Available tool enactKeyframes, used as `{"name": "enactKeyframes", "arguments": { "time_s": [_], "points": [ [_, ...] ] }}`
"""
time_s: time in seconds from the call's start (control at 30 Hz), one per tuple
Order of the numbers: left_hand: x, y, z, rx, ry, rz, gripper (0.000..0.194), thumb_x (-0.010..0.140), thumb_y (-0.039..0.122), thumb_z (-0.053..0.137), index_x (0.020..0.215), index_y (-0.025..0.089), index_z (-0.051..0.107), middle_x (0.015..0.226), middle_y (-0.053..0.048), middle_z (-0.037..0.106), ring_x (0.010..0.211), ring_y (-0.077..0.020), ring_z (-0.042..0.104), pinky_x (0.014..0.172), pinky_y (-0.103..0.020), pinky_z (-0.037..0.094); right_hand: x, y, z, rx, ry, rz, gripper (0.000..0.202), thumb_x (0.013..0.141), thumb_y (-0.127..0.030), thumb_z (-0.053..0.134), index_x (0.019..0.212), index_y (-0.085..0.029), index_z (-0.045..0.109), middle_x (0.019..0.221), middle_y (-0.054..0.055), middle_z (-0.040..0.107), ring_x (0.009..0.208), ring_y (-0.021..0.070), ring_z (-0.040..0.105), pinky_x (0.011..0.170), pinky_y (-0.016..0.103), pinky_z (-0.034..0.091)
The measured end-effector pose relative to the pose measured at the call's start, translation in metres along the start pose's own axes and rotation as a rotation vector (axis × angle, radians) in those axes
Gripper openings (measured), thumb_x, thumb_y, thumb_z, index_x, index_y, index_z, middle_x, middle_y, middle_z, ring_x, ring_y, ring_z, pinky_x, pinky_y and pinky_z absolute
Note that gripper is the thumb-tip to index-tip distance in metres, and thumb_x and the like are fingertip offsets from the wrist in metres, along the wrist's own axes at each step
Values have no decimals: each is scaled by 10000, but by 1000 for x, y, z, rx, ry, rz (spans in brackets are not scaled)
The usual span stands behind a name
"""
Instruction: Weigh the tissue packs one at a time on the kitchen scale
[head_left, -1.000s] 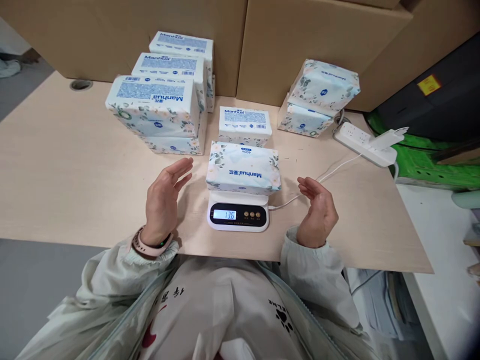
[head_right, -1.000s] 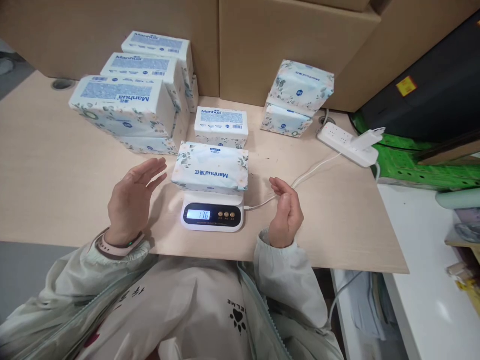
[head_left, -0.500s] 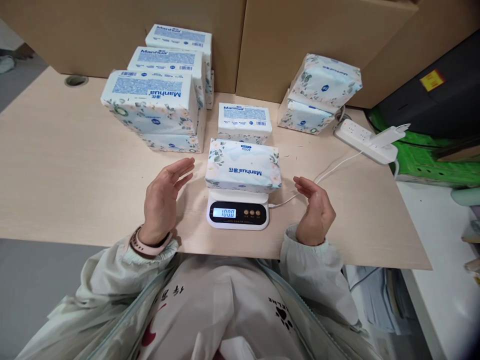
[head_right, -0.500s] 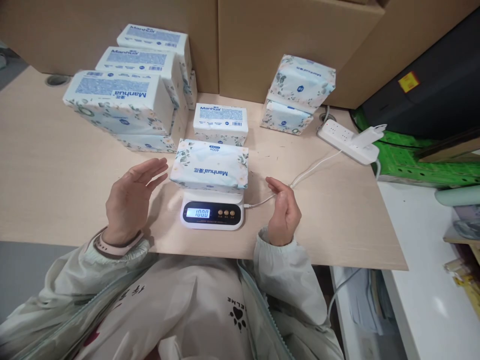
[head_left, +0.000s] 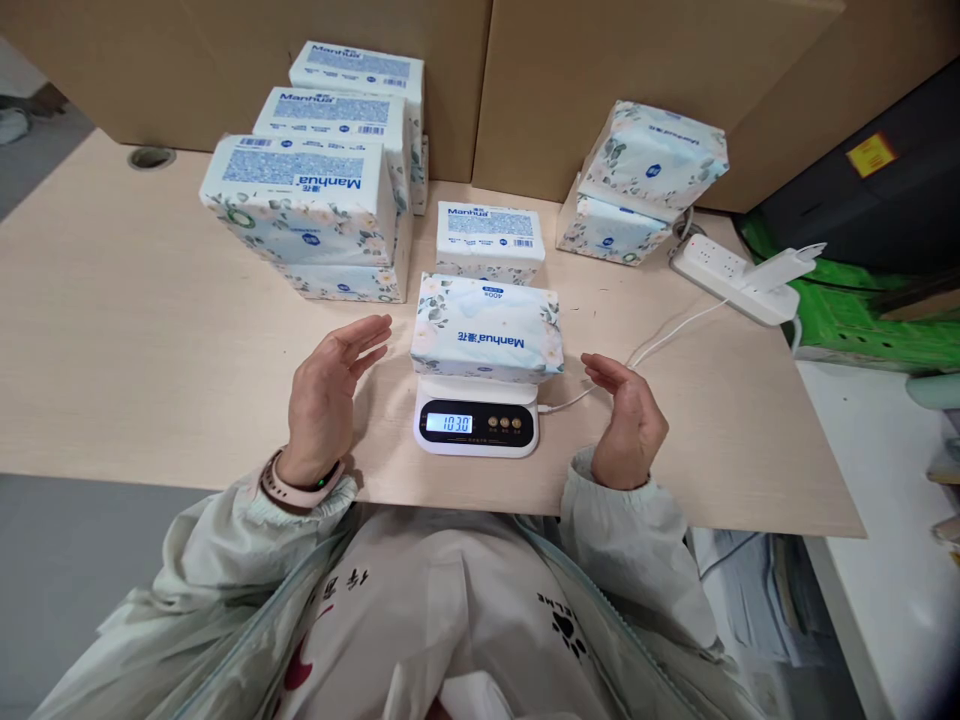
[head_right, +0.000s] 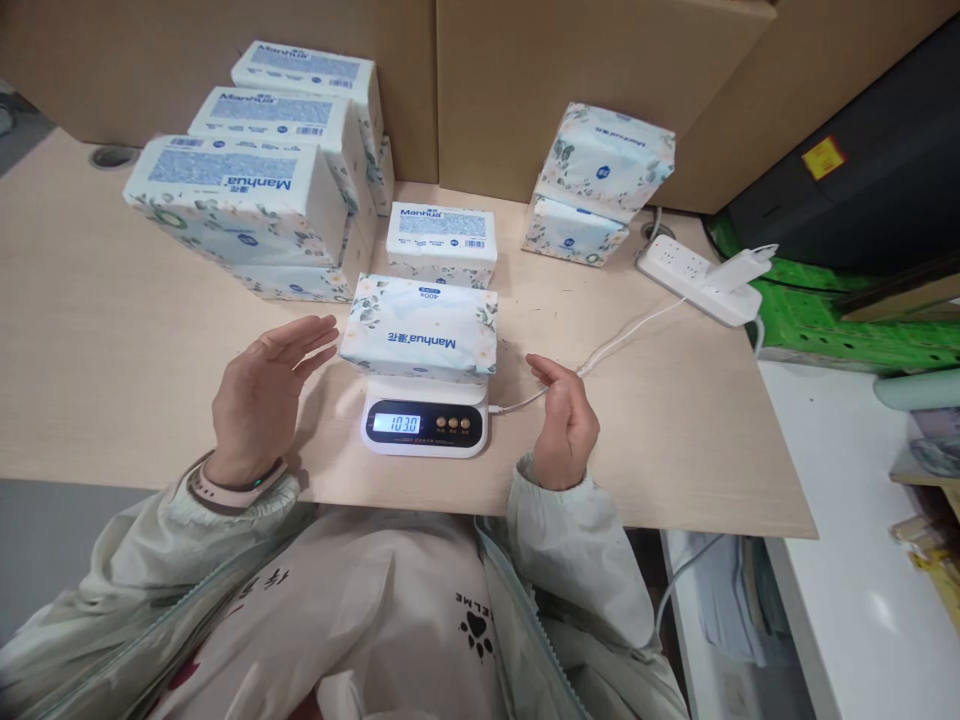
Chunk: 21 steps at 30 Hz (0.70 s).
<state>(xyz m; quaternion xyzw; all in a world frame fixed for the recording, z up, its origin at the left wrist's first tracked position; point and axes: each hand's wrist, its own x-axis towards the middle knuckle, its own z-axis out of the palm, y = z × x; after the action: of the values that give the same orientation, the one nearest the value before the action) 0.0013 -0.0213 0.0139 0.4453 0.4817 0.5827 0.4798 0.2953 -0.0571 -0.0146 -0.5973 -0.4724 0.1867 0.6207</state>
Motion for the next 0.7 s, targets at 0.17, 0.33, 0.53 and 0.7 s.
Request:
{"name": "enactKeyframes", "arguments": {
  "time_s": [0.17,0.33,0.53,0.7],
  "points": [
    [1,-1,-1,-1,-4,-4,432,994,583,555,1167,276,804,1364,-76,772,1361,-337,683,1232,-570,501,0,-1,0,-2,-12,5,449,1062,-547,519,1121,-237,838,1137,88,842,1060,272,777,992,494,620],
    [3,-4,0,-17,7,-26,431,968,597,588,1137,273,816,1343,-78,782,1347,-345,688,1241,-587,489,1,2,0,27,-22,15,436,1068,-545,536,1127,-244,846,1142,80,847,1057,260,777,983,474,612],
    [3,-8,1,7,-21,4,427,989,584,584,1138,255,811,1336,-89,785,1352,-330,692,1246,-573,497,1,3,-2,18,-51,13,439,1076,-543,522,1136,-247,841,1164,80,844,1077,262,775,998,479,611],
    [0,-8,-1,-7,-56,86,379,1044,502,580,1165,256,841,1337,-68,792,1377,-316,687,1256,-541,502,2,5,-2,-1,-66,10,464,1069,-576,521,1132,-237,832,1161,90,844,1085,276,777,1017,521,630]
  ]
}}
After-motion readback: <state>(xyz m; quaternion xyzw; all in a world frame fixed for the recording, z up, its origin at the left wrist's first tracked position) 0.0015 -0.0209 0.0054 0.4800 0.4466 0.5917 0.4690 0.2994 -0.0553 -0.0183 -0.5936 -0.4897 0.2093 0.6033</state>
